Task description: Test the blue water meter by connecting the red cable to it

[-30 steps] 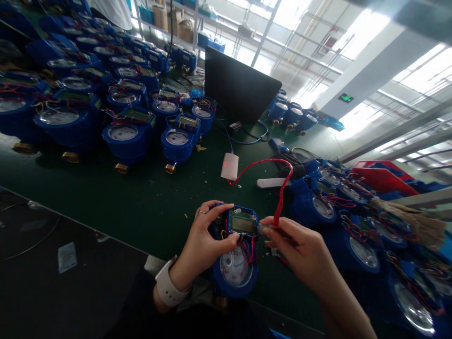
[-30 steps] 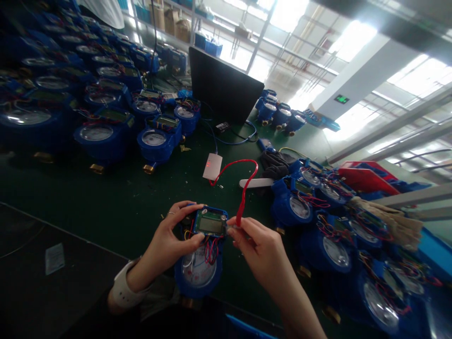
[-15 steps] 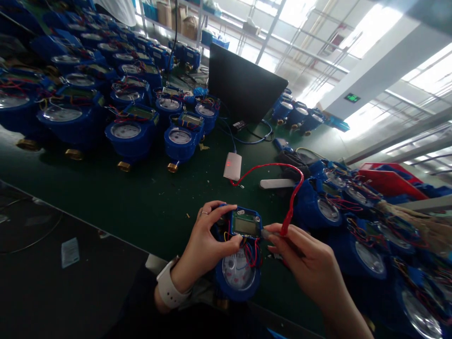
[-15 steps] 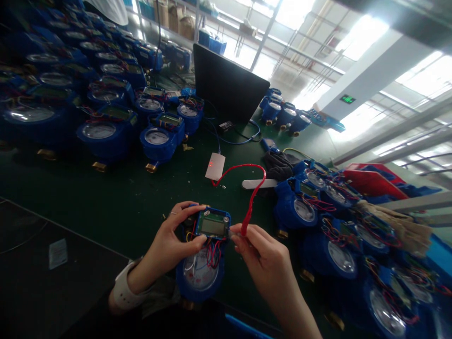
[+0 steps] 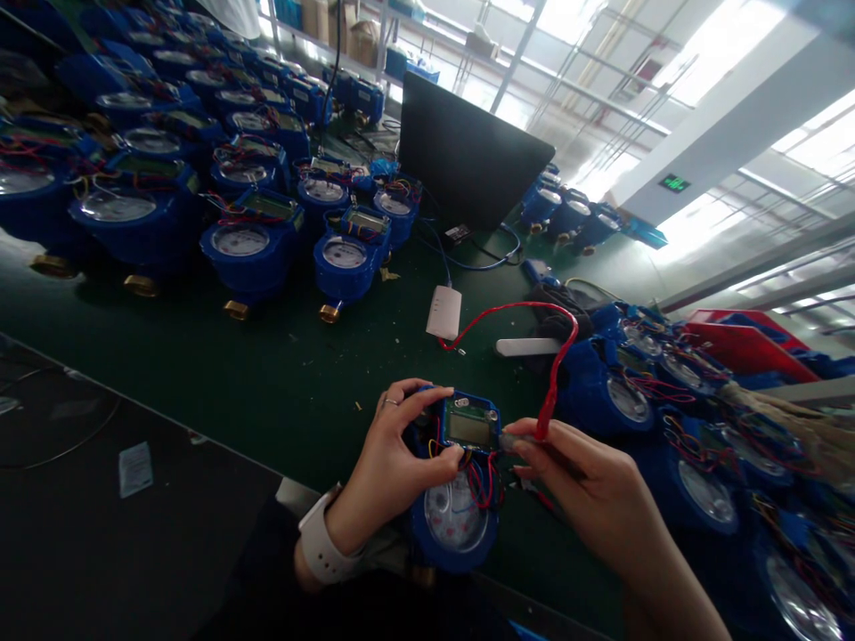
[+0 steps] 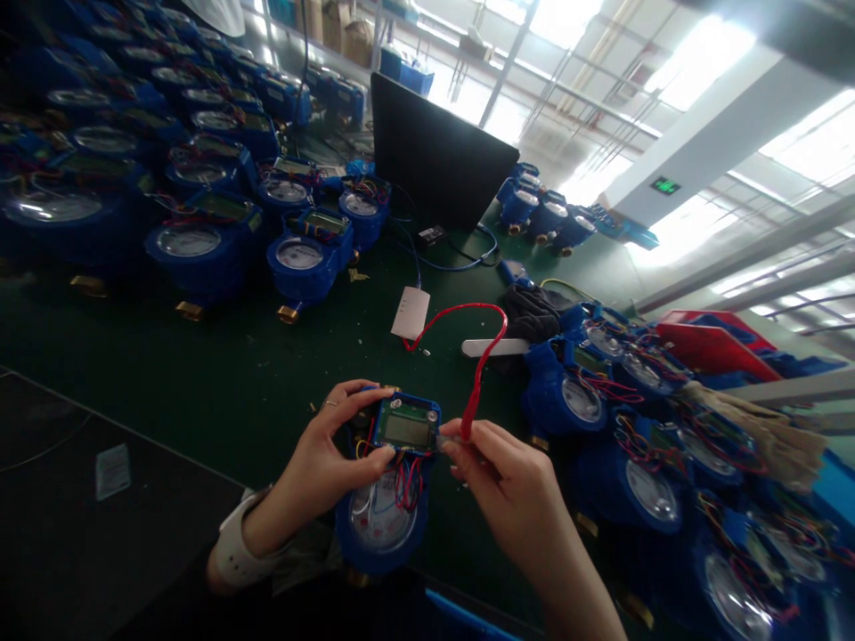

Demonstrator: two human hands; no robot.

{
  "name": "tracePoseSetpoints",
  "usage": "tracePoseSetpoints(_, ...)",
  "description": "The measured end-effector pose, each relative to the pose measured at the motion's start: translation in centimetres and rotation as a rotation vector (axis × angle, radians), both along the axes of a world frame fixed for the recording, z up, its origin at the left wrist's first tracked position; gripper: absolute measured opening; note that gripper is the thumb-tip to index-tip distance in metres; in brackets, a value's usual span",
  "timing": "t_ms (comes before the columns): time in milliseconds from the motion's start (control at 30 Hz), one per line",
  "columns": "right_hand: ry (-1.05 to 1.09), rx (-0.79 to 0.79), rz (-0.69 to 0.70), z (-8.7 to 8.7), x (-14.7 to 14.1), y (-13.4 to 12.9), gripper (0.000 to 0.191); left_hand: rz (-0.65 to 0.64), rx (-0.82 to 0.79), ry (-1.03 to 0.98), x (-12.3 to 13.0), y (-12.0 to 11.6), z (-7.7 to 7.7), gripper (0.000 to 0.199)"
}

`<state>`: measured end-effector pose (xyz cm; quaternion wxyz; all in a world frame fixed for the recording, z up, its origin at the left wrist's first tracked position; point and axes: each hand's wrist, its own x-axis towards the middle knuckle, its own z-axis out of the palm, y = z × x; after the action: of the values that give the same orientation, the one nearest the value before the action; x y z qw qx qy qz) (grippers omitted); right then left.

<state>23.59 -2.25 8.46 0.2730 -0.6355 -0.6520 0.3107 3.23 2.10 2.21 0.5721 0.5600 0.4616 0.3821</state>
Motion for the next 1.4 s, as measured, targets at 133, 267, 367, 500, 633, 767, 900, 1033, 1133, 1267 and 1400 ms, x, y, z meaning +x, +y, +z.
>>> tracePoseSetpoints(133, -0.009, -0.032, -0.004, 0.26, -0.02, 0.23, 0.016, 0.0, 0.007, -0.002, -0.01, 0.02, 0.03, 0.052)
tracePoseSetpoints(267, -0.017, -0.02, -0.006, 0.27, -0.23, 0.39, 0.016, 0.003, 0.003, -0.008, 0.01, -0.04, -0.01, 0.051)
tracePoseSetpoints(367, -0.019, -0.022, -0.015, 0.09, -0.21, 0.37, 0.017, 0.005, 0.007, -0.01, 0.01, -0.06, -0.1, 0.051)
tracePoseSetpoints(500, -0.019, -0.037, -0.019, -0.05, 0.03, 0.21, 0.018, 0.001, 0.006, -0.011, 0.01, -0.09, -0.15, 0.053)
tracePoseSetpoints(633, -0.015, -0.036, -0.014, 0.04, 0.11, 0.15, 0.016, -0.002, 0.012, -0.016, -0.01, -0.11, -0.08, 0.052)
tracePoseSetpoints(767, 0.001, -0.035, -0.011, 0.16, 0.01, 0.11, 0.015, -0.007, -0.002, -0.019, 0.0, -0.03, 0.02, 0.053)
tracePoseSetpoints(900, -0.013, -0.04, -0.014, 0.14, 0.02, 0.13, 0.016, -0.008, -0.003, -0.011, 0.01, 0.0, 0.02, 0.052)
tracePoseSetpoints(1033, -0.027, -0.04, -0.014, 0.04, 0.04, 0.2, 0.017, -0.001, 0.003, -0.016, 0.05, 0.01, -0.01, 0.052)
tracePoseSetpoints(1133, -0.031, -0.042, -0.008, -0.07, 0.04, 0.21, 0.017, -0.005, -0.006, -0.017, 0.04, 0.01, -0.01, 0.053)
tracePoseSetpoints(1267, -0.023, -0.033, -0.005, -0.09, 0.07, 0.16, 0.017, -0.008, -0.005, -0.018, -0.04, -0.08, -0.03, 0.054)
tracePoseSetpoints(1400, -0.027, -0.033, -0.002, 0.07, 0.14, 0.16, 0.017, -0.003, 0.001, -0.019, -0.07, -0.15, -0.01, 0.054)
